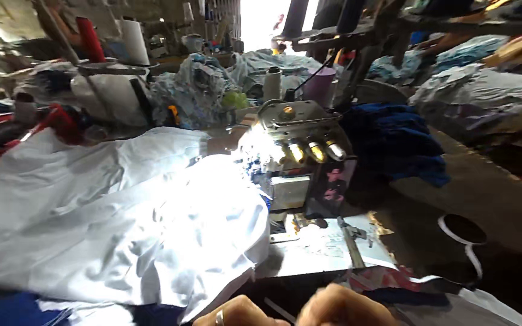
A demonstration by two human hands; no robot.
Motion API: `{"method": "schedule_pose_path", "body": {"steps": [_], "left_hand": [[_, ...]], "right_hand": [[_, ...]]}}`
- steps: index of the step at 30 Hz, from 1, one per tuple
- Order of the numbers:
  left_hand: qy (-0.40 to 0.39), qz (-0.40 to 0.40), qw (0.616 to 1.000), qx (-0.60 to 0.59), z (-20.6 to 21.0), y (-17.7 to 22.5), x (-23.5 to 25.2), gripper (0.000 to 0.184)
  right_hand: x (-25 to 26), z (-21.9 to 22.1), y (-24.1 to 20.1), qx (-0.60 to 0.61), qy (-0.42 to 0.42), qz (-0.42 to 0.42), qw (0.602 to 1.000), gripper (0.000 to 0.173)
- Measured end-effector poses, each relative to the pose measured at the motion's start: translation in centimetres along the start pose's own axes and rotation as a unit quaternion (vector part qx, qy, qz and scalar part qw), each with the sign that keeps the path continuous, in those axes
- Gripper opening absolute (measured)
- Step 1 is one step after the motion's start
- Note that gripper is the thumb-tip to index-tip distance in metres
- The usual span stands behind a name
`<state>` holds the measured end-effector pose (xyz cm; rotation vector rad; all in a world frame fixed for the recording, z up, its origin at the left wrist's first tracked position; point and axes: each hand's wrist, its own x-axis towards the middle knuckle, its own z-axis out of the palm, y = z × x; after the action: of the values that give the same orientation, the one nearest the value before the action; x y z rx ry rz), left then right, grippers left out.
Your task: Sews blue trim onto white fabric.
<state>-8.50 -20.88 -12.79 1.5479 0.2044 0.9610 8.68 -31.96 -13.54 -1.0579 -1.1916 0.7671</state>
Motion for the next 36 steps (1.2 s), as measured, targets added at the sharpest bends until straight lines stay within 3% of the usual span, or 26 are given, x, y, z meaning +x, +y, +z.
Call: {"method": "schedule_pose_path", "body": {"steps": [3,4,6,8,10,13,14,17,20,22,25,28,30,32,34,36], "left_hand": [[0.11,0.05,0.989,0.087,0.3,0.3,0.4,0.011],[0.133,0.073,0.981,0.118,0.5,0.3,0.6,0.01],[0.124,0.112,0.975,0.145,0.4,0.4,0.6,0.007],[0.055,0.127,0.986,0.094,-0.2,0.6,0.7,0.02],[0.041,0.075,0.996,-0.004,-0.6,0.3,1.1,0.036],[0.059,-0.065,0.991,-0.099,-0.6,-1.2,1.5,0.023],[0.034,-0.095,0.987,-0.122,-0.4,-1.7,1.7,0.029],[-0.037,-0.123,0.974,-0.186,-0.1,-2.5,1.9,0.04],[-0.039,-0.163,0.971,-0.171,-0.5,-2.5,2.1,0.03],[-0.026,-0.155,0.981,-0.113,-1.3,-2.7,2.2,0.019],[-0.059,-0.072,0.996,-0.002,-3.8,-3.2,2.2,0.011],[-0.088,-0.034,0.995,-0.031,-5.7,-2.4,2.4,0.015],[-0.091,-0.034,0.994,-0.052,-6.3,-1.9,2.4,0.021],[-0.102,-0.031,0.993,-0.059,-6.6,-1.7,2.3,0.019],[-0.138,-0.02,0.988,-0.067,-6.7,-1.8,2.4,0.024],[-0.194,-0.01,0.981,-0.009,-7.2,-1.7,2.4,0.019]], "right_hand": [[0.9,2.5,3.0,0.123,0.017,0.005,0.992,0.046],[0.9,3.4,3.0,0.142,0.031,0.015,0.989,0.047],[1.1,4.7,2.4,0.173,0.07,0.019,0.982,0.023],[1.8,4.7,2.1,0.184,0.08,-0.013,0.98,0.01],[2.5,3.9,1.8,0.116,0.076,-0.048,0.989,0.007],[3.3,3.0,2.4,-0.038,0.087,-0.088,0.992,0.017],[3.6,2.9,2.7,-0.091,0.096,-0.106,0.986,0.02],[3.9,2.9,3.8,-0.215,0.145,-0.123,0.958,0.02],[3.7,2.7,4.2,-0.244,0.143,-0.123,0.951,0.021],[3.4,1.9,3.7,-0.227,0.094,-0.117,0.962,0.026],[3.2,-0.2,2.7,-0.145,0.001,-0.077,0.986,0.035],[2.9,-1.9,2.0,-0.141,-0.023,-0.05,0.988,0.038],[2.5,-2.7,1.8,-0.238,-0.027,-0.11,0.965,0.029],[2.2,-3.4,1.9,-0.349,-0.04,-0.191,0.916,0.033],[2.2,-4.0,1.2,-0.448,-0.056,-0.209,0.867,0.028],[2.2,-4.8,0.6,-0.446,-0.067,-0.198,0.87,0.017]]}}
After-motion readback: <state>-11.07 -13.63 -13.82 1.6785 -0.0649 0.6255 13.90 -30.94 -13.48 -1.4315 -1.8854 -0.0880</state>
